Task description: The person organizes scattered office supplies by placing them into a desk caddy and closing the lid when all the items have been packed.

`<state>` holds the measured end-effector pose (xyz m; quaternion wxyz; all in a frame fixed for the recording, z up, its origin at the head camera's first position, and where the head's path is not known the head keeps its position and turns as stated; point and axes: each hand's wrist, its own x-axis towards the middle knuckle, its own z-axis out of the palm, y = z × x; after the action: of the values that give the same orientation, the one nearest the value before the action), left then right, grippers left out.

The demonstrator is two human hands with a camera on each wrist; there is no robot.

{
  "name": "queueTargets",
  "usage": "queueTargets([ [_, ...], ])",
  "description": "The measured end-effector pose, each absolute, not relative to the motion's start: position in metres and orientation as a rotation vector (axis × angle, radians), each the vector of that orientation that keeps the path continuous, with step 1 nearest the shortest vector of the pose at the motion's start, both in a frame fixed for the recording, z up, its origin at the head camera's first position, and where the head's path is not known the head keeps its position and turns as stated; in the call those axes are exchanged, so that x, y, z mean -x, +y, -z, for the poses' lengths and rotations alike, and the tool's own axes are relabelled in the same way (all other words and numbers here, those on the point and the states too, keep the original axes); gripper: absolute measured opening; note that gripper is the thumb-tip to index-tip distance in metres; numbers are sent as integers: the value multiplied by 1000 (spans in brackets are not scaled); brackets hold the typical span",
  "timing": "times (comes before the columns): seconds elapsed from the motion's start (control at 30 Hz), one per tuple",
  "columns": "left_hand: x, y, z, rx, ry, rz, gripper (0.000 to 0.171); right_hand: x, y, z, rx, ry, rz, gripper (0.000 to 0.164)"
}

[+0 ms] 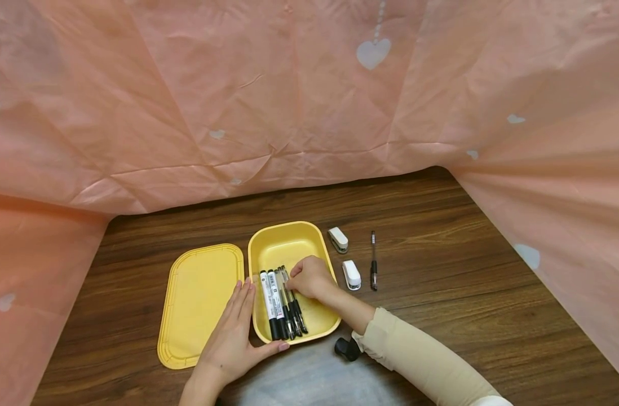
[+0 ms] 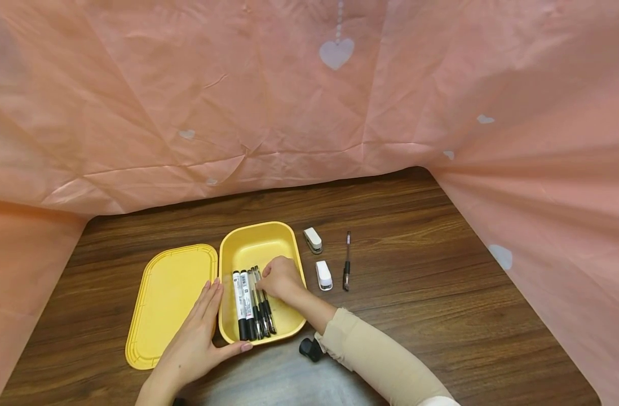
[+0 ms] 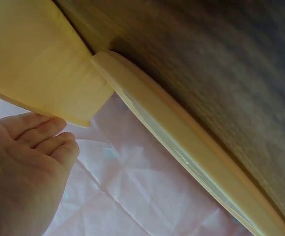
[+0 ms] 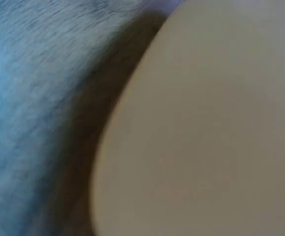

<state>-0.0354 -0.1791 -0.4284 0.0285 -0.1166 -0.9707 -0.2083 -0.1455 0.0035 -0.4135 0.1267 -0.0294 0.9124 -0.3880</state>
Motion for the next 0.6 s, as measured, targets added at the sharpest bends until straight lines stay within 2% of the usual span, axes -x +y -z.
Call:
queueTargets([
  [0.6,36,-178,430,364,-2987,649,124,152,26,304,272,2402,1650,26],
])
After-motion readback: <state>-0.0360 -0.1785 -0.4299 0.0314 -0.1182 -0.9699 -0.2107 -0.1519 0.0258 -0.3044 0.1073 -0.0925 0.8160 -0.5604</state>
